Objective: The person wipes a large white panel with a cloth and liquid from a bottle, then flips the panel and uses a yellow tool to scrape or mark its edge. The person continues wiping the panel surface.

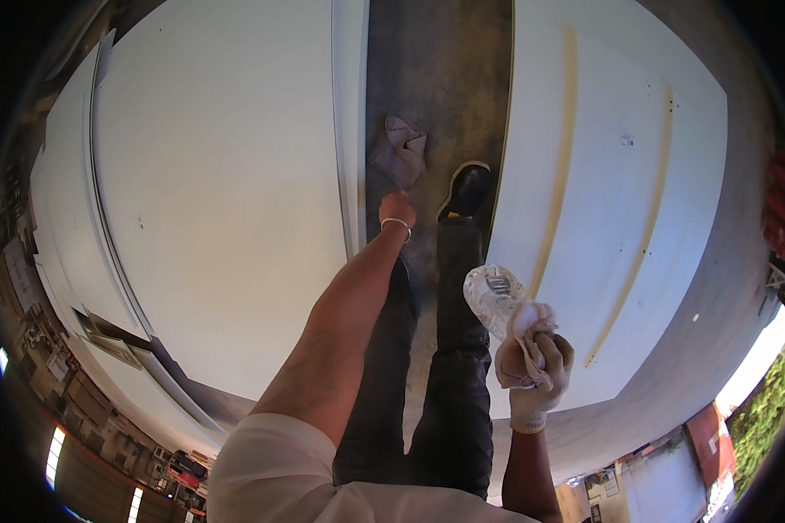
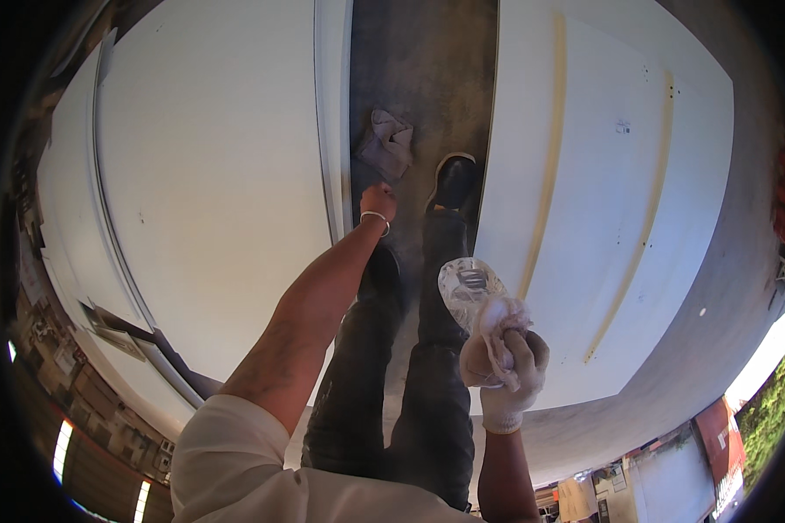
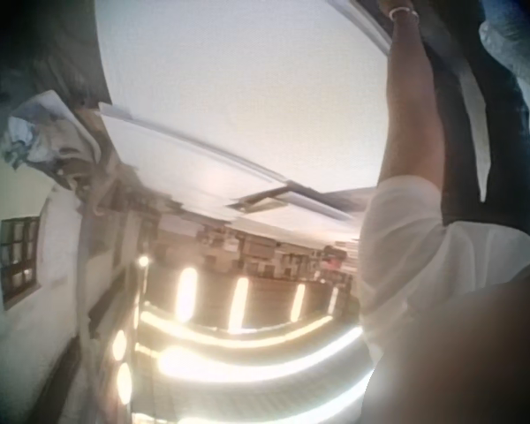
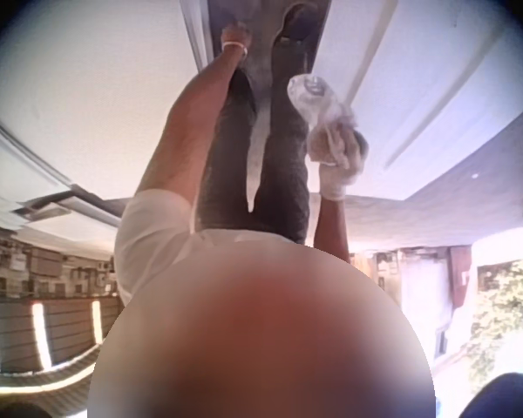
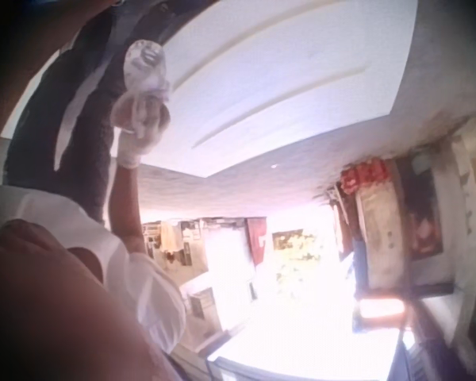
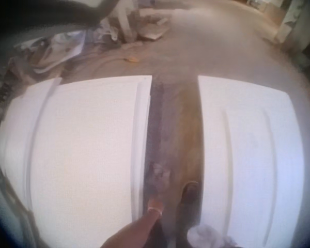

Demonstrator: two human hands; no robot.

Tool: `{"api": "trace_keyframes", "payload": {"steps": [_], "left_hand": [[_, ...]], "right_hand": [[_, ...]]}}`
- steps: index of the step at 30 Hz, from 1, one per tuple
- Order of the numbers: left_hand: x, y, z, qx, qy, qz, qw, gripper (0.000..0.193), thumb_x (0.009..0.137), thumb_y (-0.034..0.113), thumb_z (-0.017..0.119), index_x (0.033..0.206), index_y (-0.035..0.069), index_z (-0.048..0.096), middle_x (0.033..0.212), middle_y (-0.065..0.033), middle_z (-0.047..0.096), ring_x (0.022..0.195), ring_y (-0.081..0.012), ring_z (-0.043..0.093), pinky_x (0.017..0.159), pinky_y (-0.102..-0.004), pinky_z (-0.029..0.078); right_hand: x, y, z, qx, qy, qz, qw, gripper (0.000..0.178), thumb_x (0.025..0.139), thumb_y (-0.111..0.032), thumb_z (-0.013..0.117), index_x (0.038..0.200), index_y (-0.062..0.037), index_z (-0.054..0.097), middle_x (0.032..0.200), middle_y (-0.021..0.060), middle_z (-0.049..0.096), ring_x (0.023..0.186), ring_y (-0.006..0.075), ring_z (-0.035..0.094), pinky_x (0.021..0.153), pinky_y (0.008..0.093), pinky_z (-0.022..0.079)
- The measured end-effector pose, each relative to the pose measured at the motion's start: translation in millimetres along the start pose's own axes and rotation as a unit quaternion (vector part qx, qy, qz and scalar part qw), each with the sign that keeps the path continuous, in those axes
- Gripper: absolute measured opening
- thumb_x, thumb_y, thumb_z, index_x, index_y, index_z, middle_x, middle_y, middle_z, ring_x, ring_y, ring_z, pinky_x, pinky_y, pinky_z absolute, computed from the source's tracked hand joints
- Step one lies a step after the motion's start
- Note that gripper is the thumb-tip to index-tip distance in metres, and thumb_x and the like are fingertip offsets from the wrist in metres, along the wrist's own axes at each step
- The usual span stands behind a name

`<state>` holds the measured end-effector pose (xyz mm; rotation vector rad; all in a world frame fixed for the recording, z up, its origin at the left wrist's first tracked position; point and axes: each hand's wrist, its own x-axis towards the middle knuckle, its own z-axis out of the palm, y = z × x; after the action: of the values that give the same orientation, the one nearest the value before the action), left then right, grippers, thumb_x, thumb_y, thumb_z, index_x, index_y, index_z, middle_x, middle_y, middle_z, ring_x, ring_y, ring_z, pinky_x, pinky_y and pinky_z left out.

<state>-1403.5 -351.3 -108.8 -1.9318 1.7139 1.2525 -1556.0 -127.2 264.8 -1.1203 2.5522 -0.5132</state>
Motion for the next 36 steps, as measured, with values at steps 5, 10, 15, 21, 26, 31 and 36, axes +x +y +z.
{"api": "trace_keyframes", "payload": {"steps": [5,10,15,21,26,31,36], "left_hand": [[65.8,13.0,5.2,0.024,-0.056,-0.023,0.998,0.041,0.091,0.018,0.070,0.132,0.012,0.067,0.125,-0.0213,0.073,0.119,-0.0450,0.068,0.100,-0.0527,0.056],[32.2,-28.0,-14.2,0.059,-0.105,-0.059,0.991,0.048,0.091,0.021,0.067,0.138,0.012,0.066,0.131,-0.0189,0.072,0.122,-0.0386,0.068,0.105,-0.0476,0.055],[9.3,-19.4,-74.3,0.049,-0.157,-0.063,0.984,0.030,0.093,0.021,0.064,0.116,0.008,0.076,0.117,-0.0204,0.076,0.113,-0.0387,0.072,0.101,-0.0462,0.056],[81.5,97.8,-182.9,0.010,-0.095,-0.018,0.995,0.027,0.094,0.021,0.062,0.111,0.007,0.077,0.112,-0.0211,0.077,0.109,-0.0403,0.073,0.098,-0.0464,0.057],[201.6,219.1,-285.1,0.033,0.058,0.080,0.995,0.036,0.091,0.015,0.065,0.125,0.006,0.070,0.125,-0.0181,0.073,0.122,-0.0384,0.066,0.103,-0.0463,0.054],[349.6,286.9,-381.1,0.197,0.147,0.136,0.960,0.066,0.091,0.019,0.075,0.152,0.014,0.051,0.161,-0.0142,0.044,0.154,-0.0347,0.036,0.124,-0.0510,0.035],[441.6,302.3,-436.9,0.287,0.049,0.119,0.949,0.064,0.093,0.031,0.078,0.152,0.020,0.054,0.161,-0.0147,0.045,0.155,-0.0348,0.033,0.130,-0.0533,0.025]], "right_hand": [[122.2,3.3,9.2,0.022,-0.030,-0.020,0.999,0.034,0.083,-0.015,0.083,0.115,-0.0149,0.070,0.116,0.0096,0.067,0.104,0.0347,0.069,0.082,0.0436,0.059],[206.9,0.0,-11.9,0.029,-0.052,-0.007,0.998,0.033,0.083,-0.016,0.083,0.114,-0.0159,0.070,0.114,0.0112,0.067,0.102,0.0348,0.069,0.082,0.0445,0.059],[286.5,-9.2,-40.6,0.023,-0.071,0.012,0.997,0.029,0.086,-0.015,0.081,0.114,-0.0152,0.073,0.113,0.0149,0.067,0.100,0.0373,0.070,0.083,0.0452,0.058],[393.2,-45.8,-56.4,0.036,-0.075,-0.021,0.996,0.027,0.086,-0.013,0.080,0.112,-0.0135,0.075,0.111,0.0168,0.068,0.099,0.0388,0.072,0.083,0.0450,0.059],[511.8,-96.1,-41.1,0.004,-0.096,-0.087,0.992,0.029,0.084,-0.013,0.080,0.113,-0.0127,0.076,0.113,0.0166,0.069,0.097,0.0398,0.073,0.081,0.0455,0.059],[646.2,-163.4,11.2,-0.010,-0.146,-0.146,0.978,0.031,0.084,-0.014,0.080,0.115,-0.0130,0.076,0.114,0.0164,0.069,0.098,0.0412,0.073,0.081,0.0467,0.059],[762.5,-242.0,61.0,-0.023,-0.212,-0.218,0.952,0.033,0.084,-0.016,0.082,0.116,-0.0126,0.075,0.116,0.0174,0.067,0.102,0.0413,0.071,0.084,0.0466,0.059]]}}
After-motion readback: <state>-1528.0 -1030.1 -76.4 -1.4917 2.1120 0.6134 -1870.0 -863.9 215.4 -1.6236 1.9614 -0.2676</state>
